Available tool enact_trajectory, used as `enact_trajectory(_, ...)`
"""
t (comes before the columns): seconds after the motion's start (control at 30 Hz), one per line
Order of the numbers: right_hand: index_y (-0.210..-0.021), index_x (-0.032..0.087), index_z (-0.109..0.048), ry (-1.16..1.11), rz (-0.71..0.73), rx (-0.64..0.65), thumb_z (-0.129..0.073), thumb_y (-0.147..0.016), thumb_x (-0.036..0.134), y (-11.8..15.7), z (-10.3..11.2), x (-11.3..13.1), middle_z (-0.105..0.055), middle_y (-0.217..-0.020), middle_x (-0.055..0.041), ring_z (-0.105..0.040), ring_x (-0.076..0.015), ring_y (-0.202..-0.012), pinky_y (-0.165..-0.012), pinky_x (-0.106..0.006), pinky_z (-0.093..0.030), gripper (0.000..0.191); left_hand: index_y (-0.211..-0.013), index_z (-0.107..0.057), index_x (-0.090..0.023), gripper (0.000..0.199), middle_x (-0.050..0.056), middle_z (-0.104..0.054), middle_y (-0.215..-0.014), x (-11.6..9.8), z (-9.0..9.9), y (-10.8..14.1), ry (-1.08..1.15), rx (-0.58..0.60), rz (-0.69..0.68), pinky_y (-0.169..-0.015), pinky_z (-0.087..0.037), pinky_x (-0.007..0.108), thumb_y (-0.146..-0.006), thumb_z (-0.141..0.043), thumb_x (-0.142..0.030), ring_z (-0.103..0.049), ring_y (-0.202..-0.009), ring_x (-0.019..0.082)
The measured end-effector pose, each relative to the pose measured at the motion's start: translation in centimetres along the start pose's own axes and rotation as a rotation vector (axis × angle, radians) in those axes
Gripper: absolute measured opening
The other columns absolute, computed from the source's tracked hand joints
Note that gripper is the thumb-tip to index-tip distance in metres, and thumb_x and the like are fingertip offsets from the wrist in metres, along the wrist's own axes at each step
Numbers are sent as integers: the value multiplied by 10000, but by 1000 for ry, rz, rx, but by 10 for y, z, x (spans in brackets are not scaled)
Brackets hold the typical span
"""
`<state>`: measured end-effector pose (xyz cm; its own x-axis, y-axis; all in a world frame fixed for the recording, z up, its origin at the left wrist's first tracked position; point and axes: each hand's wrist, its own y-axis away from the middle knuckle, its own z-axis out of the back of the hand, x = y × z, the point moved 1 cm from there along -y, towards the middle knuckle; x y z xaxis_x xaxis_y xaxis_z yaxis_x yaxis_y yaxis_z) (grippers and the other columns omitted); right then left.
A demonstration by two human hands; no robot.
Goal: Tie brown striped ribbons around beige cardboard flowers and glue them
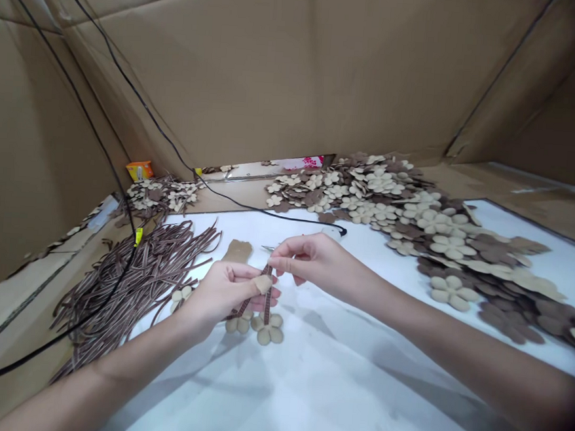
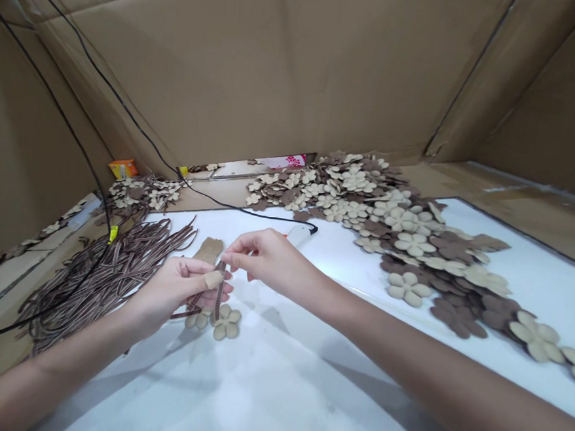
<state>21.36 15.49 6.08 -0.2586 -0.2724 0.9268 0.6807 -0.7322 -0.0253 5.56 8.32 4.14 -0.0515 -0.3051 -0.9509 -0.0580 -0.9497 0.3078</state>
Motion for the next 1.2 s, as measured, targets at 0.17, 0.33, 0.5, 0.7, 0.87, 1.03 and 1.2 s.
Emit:
enact_trajectory(0.17, -744, 156, -672, 47, -7, 3, -571, -783, 324, 0, 2, 0, -668, -693, -24, -486, -95, -535, -476, -206, -362, 200, -678, -697, -131, 246, 29, -632, -589, -1, -1, 0, -12, 8, -13, -541, -409, 214, -716, -683, -374, -600, -646, 141)
enact_trajectory(0.33, -746, 151, -664, 22, -60, 14, -582, -775, 352, -3, 2, -5, -665, -699, -23, -449, -81, -501, -453, -205, -329, 219, -676, -698, -134, 261, -5, -551, -527, -1, -1, 0, -38, 17, -32, -548, -394, 219, -734, -663, -386, -546, -568, 113)
enact_trajectory(0.5, -748, 148, -677, -20, -75, 29, -606, -749, 339, -5, -1, -9, -667, -693, -29, -461, -90, -527, -474, -209, -352, 204, -756, -707, -118, 306, 2, -556, -567, -3, 0, 1, -109, 36, -22, -439, -310, 200, -742, -638, -416, -454, -461, 79)
enact_trajectory(0.7, -723, 147, -673, -87, -65, 63, -636, -724, 323, -5, 0, -9, -654, -646, -22, -503, -101, -550, -463, -201, -359, 180, -766, -719, -111, 326, 66, -666, -693, -5, -1, 2, -83, 54, -33, -502, -385, 212, -747, -626, -423, -552, -565, 121)
enact_trajectory(0.87, -709, 151, -655, -8, -91, 58, -607, -743, 320, -5, 2, -8, -638, -604, -3, -432, -71, -432, -412, -202, -315, 179, -778, -718, -135, 284, 55, -672, -695, -2, -1, 2, -57, 53, 10, -549, -408, 195, -733, -654, -409, -598, -648, 130)
enact_trajectory(1.03, -694, 155, -638, -32, -100, 65, -614, -741, 343, -4, 1, -7, -630, -595, 8, -428, -69, -411, -414, -207, -315, 195, -762, -707, -134, 289, 46, -652, -654, 2, -1, 0, -23, 60, 54, -567, -424, 206, -726, -663, -417, -607, -649, 136)
enact_trajectory(1.2, -683, 147, -626, -54, -110, 66, -635, -723, 394, -4, 1, -9, -625, -596, 7, -414, -64, -403, -406, -203, -303, 250, -802, -714, -127, 293, 49, -659, -691, 2, -3, 0, -9, 61, 23, -489, -382, 186, -729, -666, -407, -566, -552, 96)
